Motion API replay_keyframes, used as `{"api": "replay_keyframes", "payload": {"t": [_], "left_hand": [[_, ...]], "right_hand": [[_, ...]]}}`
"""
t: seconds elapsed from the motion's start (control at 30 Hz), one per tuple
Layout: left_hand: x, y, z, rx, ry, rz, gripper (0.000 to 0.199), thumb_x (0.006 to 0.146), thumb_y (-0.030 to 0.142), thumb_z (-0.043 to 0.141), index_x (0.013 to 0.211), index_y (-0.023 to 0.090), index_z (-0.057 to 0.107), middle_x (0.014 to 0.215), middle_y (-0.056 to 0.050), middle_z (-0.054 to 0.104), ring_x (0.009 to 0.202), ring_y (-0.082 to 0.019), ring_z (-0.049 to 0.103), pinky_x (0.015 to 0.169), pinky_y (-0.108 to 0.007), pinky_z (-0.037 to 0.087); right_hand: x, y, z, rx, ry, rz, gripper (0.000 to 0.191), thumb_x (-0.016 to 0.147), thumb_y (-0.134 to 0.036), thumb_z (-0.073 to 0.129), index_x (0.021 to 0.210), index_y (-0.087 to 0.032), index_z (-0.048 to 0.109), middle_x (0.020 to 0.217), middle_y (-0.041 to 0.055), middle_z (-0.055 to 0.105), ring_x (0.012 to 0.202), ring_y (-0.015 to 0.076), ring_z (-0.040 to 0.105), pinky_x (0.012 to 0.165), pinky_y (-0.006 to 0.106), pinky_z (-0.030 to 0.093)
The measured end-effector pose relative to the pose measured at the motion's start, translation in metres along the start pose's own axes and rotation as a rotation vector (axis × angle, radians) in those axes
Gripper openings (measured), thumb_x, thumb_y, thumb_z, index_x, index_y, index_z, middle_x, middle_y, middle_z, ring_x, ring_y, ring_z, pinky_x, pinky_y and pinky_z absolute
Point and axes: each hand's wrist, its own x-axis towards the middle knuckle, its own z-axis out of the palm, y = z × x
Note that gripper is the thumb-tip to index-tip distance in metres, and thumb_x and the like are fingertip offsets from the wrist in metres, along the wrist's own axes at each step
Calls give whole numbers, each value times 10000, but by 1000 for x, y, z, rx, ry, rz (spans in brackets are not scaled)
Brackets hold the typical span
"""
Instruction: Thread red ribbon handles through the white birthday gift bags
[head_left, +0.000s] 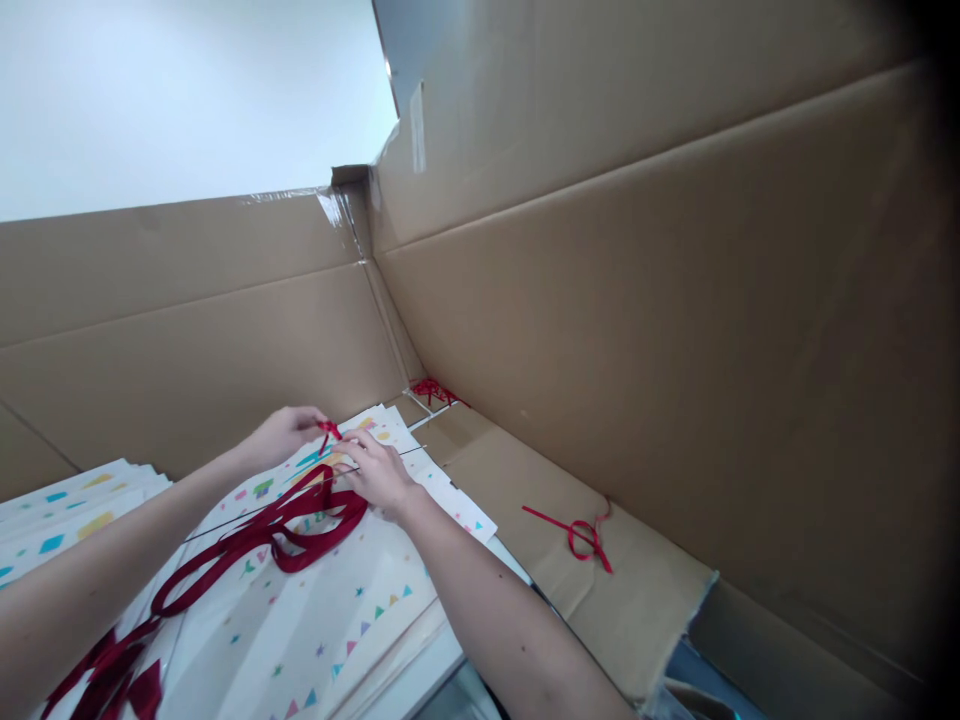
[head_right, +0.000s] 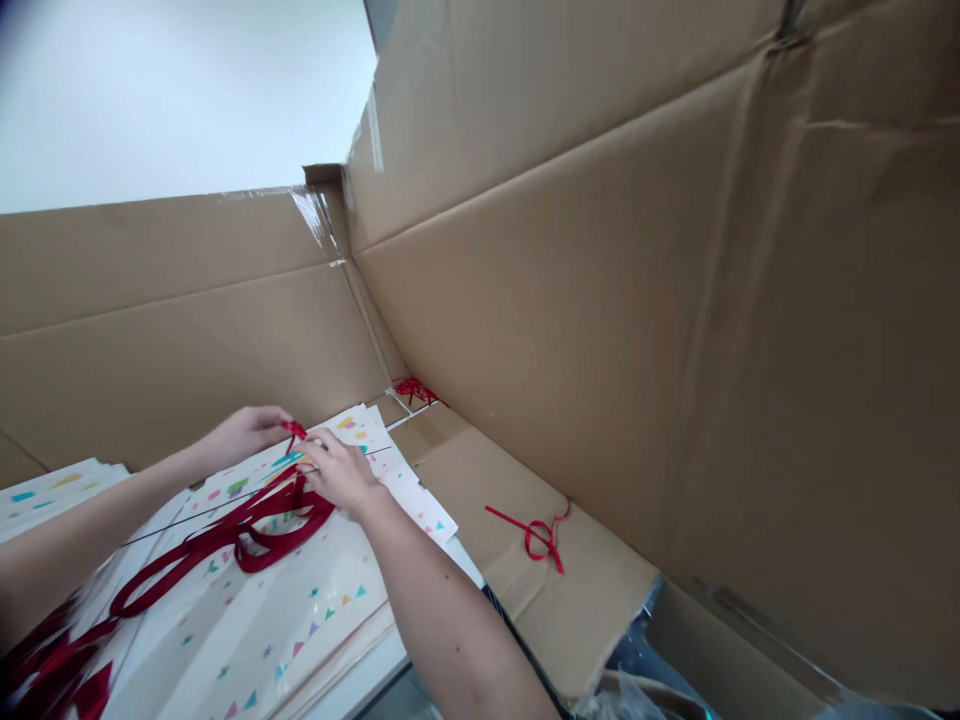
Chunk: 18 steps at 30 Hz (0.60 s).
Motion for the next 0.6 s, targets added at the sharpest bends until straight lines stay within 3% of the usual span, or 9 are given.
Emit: {"api": "replay_keyframes", "payload": {"t": [0.07, 0.23, 0.3, 0.37, 0.43, 0.5, 0.57, 0.6], "left_hand": [[-4, 28, -9, 11, 251, 94, 433, 800, 562, 623, 968, 169, 691, 966, -63, 743, 917, -239, 640, 844, -336, 499], [-51, 118, -11, -86, 643, 588, 271, 887, 453, 619, 968, 199, 673, 945, -37, 691, 859, -187, 661, 849, -358, 531], [-76, 140, -3, -108, 836, 757, 237, 885, 462, 612, 980, 251, 663, 968, -18, 663, 863, -204, 678, 779, -374, 548], [-94, 147, 7, -92, 995, 791, 314, 847, 542, 583, 1028, 294, 651, 1048, -23, 638, 969, -264, 684, 791, -424, 551], [-95, 143, 17, -48, 1026, 712, 482, 820, 634, 504, 1168, 320, 613, 1177, -48, 610, 1104, -323, 649, 857, -483, 543], [-76, 132, 23, -10, 964, 612, 609, 855, 647, 383, 1342, 306, 515, 1305, -80, 577, 1196, -328, 609, 927, -503, 528], [-42, 116, 24, 43, 835, 520, 607, 915, 561, 304, 1422, 257, 443, 1355, -102, 580, 1214, -287, 609, 959, -465, 520], [-23, 106, 22, 85, 725, 463, 572, 918, 520, 351, 1383, 220, 496, 1296, -112, 633, 1142, -273, 648, 924, -421, 529]], "right_hand": [[0, 1, 1, -24, -32, 2, 301, 1034, -347, 472, 1291, -277, 614, 1314, 39, 610, 1099, 158, 623, 869, 252, 493], [0, -1, 3, -41, -94, 4, 266, 1020, -334, 506, 1259, -297, 616, 1258, 17, 638, 1054, 158, 640, 835, 241, 487], [0, -1, 4, -31, -98, 14, 263, 1015, -335, 512, 1250, -288, 620, 1270, 10, 641, 1063, 157, 638, 863, 243, 485], [0, -1, 4, -24, -107, 23, 266, 1007, -328, 516, 1250, -285, 617, 1285, 3, 641, 1075, 161, 636, 888, 253, 486], [0, 0, 4, -26, -133, 37, 270, 992, -307, 528, 1249, -294, 610, 1286, -5, 642, 1068, 167, 640, 895, 266, 489], [0, 1, 5, -28, -163, 42, 275, 980, -286, 533, 1245, -301, 605, 1281, -11, 644, 1067, 171, 644, 889, 271, 491], [0, 1, 4, -25, -180, 34, 278, 980, -281, 525, 1246, -300, 602, 1304, -11, 638, 1083, 173, 645, 884, 270, 490], [-1, 0, 4, -23, -186, 29, 280, 979, -277, 523, 1247, -297, 601, 1320, -10, 635, 1094, 174, 645, 885, 268, 489]]}}
